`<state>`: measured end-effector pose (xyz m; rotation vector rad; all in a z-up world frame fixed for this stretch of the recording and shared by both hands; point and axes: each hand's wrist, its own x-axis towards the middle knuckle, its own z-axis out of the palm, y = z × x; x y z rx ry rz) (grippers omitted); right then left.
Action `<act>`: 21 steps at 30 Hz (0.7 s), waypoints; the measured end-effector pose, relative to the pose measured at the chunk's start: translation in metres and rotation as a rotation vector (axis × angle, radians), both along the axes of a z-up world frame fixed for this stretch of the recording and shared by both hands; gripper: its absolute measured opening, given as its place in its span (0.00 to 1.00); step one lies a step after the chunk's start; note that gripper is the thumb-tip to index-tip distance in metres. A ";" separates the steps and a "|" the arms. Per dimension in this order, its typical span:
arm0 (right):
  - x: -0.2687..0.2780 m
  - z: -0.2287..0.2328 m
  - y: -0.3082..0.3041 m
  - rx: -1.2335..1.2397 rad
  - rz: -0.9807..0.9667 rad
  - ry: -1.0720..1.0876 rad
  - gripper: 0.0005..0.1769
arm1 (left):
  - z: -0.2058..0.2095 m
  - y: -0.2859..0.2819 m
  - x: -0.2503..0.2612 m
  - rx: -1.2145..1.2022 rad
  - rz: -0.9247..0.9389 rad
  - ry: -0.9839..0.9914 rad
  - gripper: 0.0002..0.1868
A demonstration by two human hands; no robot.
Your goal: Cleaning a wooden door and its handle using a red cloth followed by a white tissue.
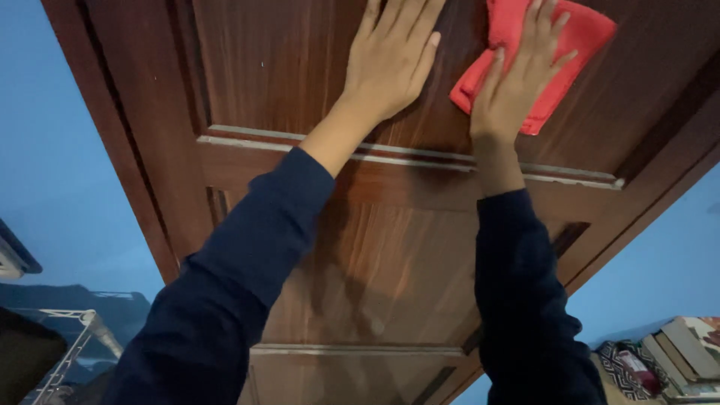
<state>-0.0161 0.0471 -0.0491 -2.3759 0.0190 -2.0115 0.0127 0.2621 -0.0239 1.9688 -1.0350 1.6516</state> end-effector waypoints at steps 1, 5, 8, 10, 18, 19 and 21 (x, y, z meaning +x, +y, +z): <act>0.002 -0.002 -0.005 0.009 0.122 -0.055 0.30 | 0.000 0.002 -0.003 0.009 -0.016 0.055 0.26; -0.009 -0.011 0.006 0.087 0.808 -0.287 0.24 | -0.002 -0.009 -0.019 -0.002 -0.196 0.036 0.28; -0.043 -0.008 0.051 0.394 1.227 -0.166 0.31 | -0.010 -0.043 -0.033 0.073 -0.270 0.048 0.29; -0.040 -0.014 0.046 0.318 1.228 -0.171 0.30 | -0.022 -0.056 -0.046 0.019 -0.621 0.134 0.27; -0.004 -0.014 -0.018 0.141 0.488 -0.281 0.28 | -0.023 -0.073 -0.027 0.022 -0.501 0.128 0.29; -0.002 -0.009 -0.019 0.156 0.324 -0.242 0.29 | -0.022 -0.062 -0.037 0.016 -0.472 0.123 0.28; 0.003 -0.003 -0.010 0.169 0.168 -0.205 0.30 | -0.023 -0.046 -0.050 0.009 -0.435 0.114 0.27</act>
